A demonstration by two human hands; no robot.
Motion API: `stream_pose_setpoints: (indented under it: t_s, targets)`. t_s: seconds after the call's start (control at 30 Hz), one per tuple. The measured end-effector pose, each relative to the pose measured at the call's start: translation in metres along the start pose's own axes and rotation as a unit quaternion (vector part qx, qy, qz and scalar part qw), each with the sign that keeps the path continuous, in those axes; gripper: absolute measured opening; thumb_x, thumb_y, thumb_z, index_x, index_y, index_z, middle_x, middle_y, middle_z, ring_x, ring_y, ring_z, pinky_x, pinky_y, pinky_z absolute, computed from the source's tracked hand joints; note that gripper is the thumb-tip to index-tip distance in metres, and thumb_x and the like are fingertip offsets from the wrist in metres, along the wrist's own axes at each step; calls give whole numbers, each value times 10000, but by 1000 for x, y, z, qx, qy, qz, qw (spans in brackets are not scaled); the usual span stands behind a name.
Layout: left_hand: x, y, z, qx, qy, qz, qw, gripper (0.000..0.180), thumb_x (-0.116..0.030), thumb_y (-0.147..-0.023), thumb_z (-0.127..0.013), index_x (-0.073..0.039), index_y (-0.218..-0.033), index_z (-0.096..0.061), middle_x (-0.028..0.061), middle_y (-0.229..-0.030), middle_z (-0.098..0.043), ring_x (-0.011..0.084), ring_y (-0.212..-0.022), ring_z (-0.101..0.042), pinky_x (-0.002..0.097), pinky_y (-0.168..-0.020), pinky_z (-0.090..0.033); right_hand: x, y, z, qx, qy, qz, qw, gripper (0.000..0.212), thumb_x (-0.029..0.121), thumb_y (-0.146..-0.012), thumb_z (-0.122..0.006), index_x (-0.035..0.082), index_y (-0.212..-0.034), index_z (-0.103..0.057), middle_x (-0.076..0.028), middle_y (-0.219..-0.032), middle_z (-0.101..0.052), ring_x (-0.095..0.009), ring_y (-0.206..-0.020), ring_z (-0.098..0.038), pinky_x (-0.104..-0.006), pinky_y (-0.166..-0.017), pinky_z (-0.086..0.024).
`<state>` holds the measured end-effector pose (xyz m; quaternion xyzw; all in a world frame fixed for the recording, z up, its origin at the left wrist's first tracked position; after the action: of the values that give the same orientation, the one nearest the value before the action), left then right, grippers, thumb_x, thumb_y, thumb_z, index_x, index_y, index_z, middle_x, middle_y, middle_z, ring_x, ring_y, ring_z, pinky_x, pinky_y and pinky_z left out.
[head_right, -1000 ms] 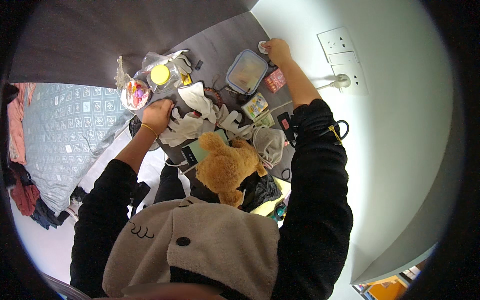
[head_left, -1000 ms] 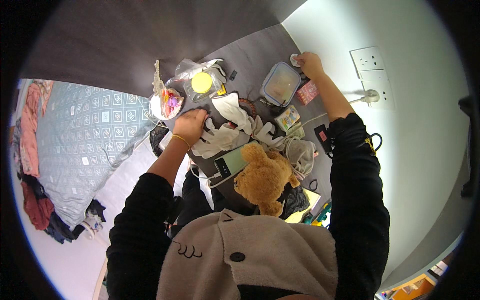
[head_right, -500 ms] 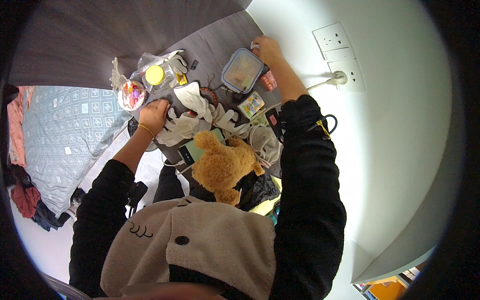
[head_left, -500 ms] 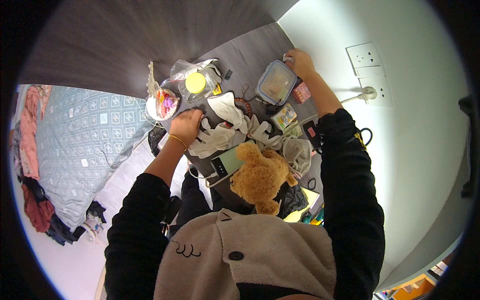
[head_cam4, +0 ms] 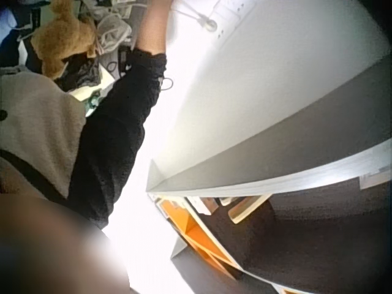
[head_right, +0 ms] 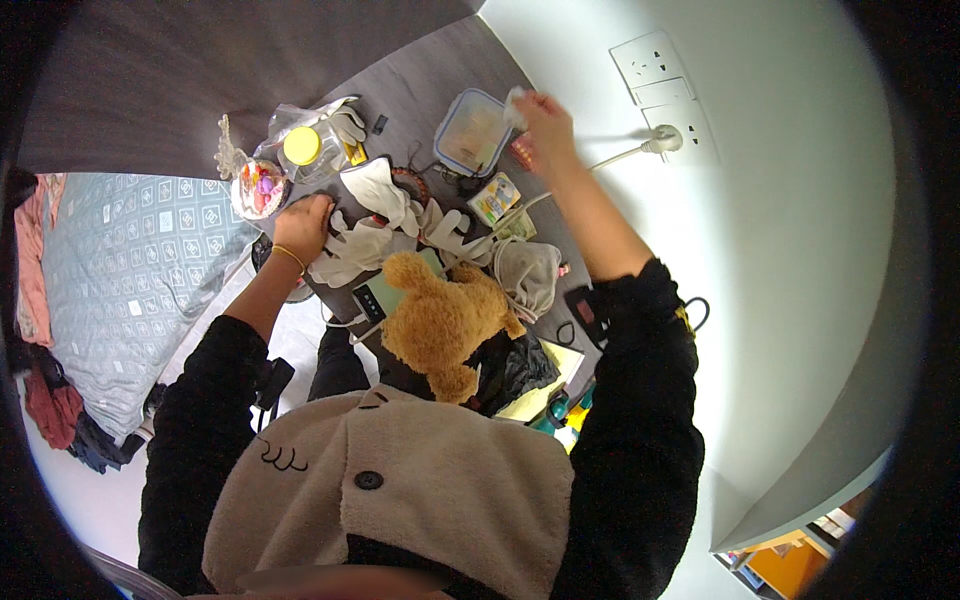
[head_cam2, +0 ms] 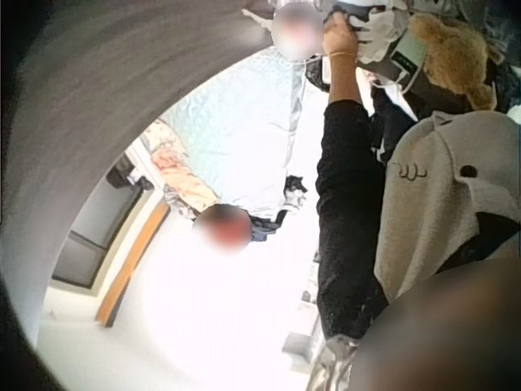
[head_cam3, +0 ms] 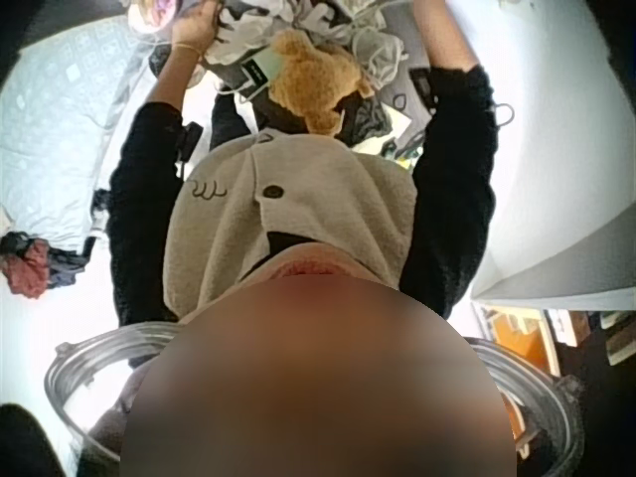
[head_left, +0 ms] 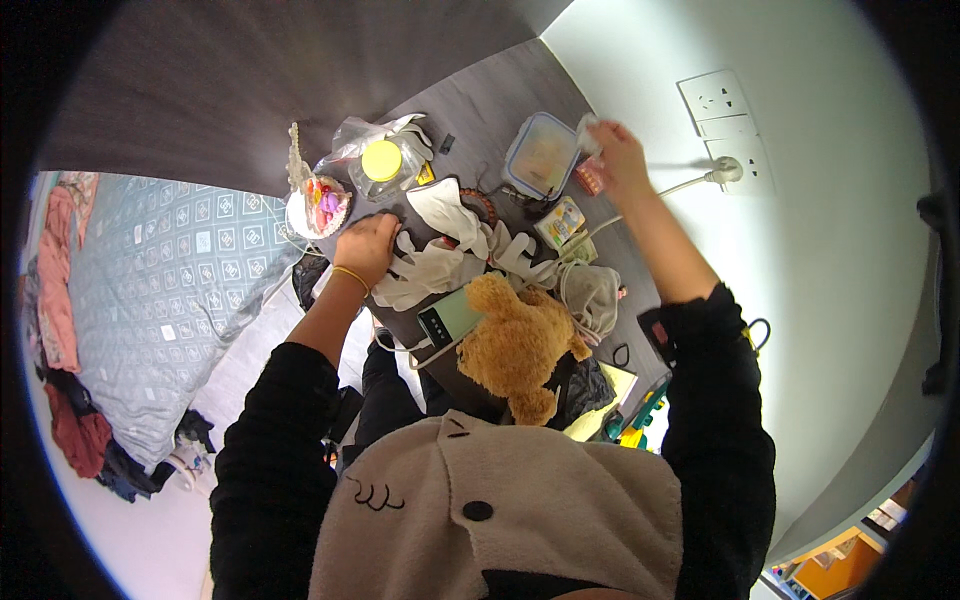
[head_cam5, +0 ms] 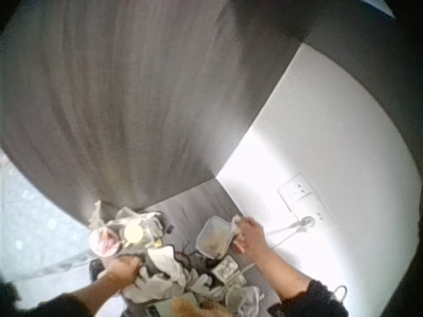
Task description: The person wipes a cluttered desk surface with a white cloth, moving items such as a teddy bear, gloves, and a phone aside to reach different areas. The person continues wiping around objects and along the wall edge.
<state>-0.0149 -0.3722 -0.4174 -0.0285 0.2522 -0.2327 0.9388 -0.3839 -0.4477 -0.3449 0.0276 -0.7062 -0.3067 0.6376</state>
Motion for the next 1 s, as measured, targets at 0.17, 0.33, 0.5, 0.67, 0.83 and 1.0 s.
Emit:
stream_pose_setpoints:
  t_s: [0.17,0.33,0.5,0.67,0.83,1.0]
  targets:
    - [0,0,-1,8,4,5,1000,130,-230,-903,-521,-103,-877,-525,76,-801,-620,282,-764,-625,393,-647,-498,-39,40,-14,27,-9,-3,1000,201,94,-811,-681,54,-993,-607,-12,-813,-612,-93,-637,-548,-214,-459,-368]
    - [-1,-1,1,18,-3,6,1000,140,-238,-910,-515,-102,-878,-524,77,-807,-622,283,-771,-626,391,-649,-499,-45,21,-64,3,7,8,1000,243,89,-806,-691,27,-1027,-609,-31,-872,-625,-98,-717,-578,-236,-526,-413]
    - [-2,0,2,15,-7,10,1000,148,-245,-913,-510,-102,-877,-520,78,-806,-622,284,-775,-628,388,-661,-500,-18,-12,-113,129,-1,63,990,307,170,-837,-682,50,-1101,-578,-16,-987,-601,-127,-879,-570,-302,-730,-455]
    - [2,-1,-2,26,-10,22,999,155,-252,-913,-512,-101,-880,-520,80,-799,-621,284,-777,-628,391,-667,-500,19,-26,-32,4,31,98,995,249,156,-840,-661,57,-1058,-591,-30,-923,-621,-135,-785,-588,-277,-637,-469]
    - [-1,-1,0,15,-3,12,1000,148,-245,-910,-516,-99,-884,-520,83,-799,-618,285,-770,-625,398,-663,-500,0,-21,51,-116,-58,51,990,167,115,-839,-632,43,-984,-590,-56,-862,-624,-162,-700,-596,-276,-591,-472]
    - [-3,-1,3,26,-11,23,999,137,-232,-911,-508,-97,-885,-515,87,-809,-616,291,-763,-620,400,-659,-497,-25,-34,74,-147,-40,53,987,145,109,-844,-613,34,-963,-580,-69,-865,-628,-185,-741,-615,-338,-661,-515]
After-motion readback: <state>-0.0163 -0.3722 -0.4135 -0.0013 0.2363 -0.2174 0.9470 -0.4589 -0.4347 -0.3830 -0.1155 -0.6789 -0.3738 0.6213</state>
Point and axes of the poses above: each hand's wrist, its own y-axis away from the middle knuckle, its own z-axis out of the back of the hand, x = y × z, the point moved 7 cm from there along -y, towards the middle knuckle
